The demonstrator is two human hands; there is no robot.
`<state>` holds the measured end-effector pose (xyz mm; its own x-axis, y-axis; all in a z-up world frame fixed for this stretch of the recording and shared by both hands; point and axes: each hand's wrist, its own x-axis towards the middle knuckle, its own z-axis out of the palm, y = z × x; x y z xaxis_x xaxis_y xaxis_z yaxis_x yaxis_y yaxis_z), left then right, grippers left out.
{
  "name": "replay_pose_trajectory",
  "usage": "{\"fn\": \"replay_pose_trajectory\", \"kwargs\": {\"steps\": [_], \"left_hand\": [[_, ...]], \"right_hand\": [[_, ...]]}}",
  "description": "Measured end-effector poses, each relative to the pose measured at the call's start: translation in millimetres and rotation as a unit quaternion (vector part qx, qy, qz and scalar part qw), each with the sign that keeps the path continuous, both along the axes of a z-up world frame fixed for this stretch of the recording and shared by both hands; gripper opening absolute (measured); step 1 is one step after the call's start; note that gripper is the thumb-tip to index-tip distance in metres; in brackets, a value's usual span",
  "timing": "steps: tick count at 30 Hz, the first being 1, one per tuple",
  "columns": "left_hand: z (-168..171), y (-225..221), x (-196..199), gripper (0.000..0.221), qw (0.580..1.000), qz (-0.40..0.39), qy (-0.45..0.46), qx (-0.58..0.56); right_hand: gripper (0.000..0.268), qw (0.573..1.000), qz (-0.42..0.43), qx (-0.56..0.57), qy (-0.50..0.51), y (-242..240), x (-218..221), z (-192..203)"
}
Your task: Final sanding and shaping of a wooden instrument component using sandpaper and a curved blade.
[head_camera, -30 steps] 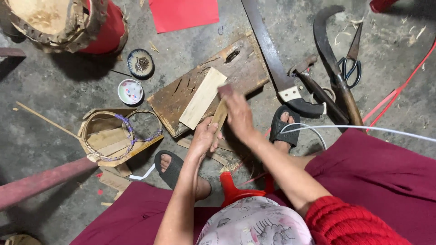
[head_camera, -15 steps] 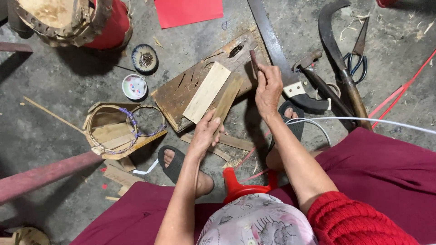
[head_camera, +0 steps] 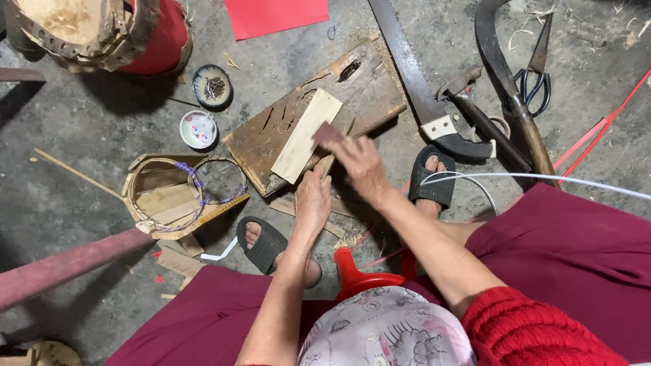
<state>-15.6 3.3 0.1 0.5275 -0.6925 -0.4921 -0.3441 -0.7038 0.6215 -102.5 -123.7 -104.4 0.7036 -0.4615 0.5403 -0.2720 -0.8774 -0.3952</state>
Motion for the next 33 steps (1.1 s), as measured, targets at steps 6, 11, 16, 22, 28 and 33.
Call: {"fn": "replay_pose_trajectory", "kwargs": {"steps": [6,11,16,22,28,33], "left_hand": [[18.3,-2.6,-6.2,0.045,1.0,-0.006,0.006,-0.01],[0.7,-1.9,-0.7,0.041,1.0,-0.011,0.0,0.0],[-6.5,6.2,-4.8,0.044,1.0,-0.002,0.016,-0.017],[-26.3,8.8,-2.8,0.044,1.0,0.002,0.022,-0.018],[-15.8,-0.7,4.5,0.042,0.915,0.241,0.321,-0.047],[-16.7,-0.4,6.6,0.046,0.86,0.292,0.411,-0.082]], "right_hand": [[0.045,0.995,-0.028,0.066,0.073,-13.7,-5.5,19.6],[0.035,0.997,0.02,0.022,0.069,0.6,-6.3,-13.2],[0.047,0.993,-0.001,0.097,0.069,1.8,0.4,-1.6],[0.026,0.996,-0.011,0.072,-0.053,-5.2,17.9,-5.1],[0.024,0.965,-0.152,0.208,-0.057,-60.4,-23.9,13.4],[0.049,0.972,-0.064,0.212,0.083,-6.1,-7.3,8.5]]}}
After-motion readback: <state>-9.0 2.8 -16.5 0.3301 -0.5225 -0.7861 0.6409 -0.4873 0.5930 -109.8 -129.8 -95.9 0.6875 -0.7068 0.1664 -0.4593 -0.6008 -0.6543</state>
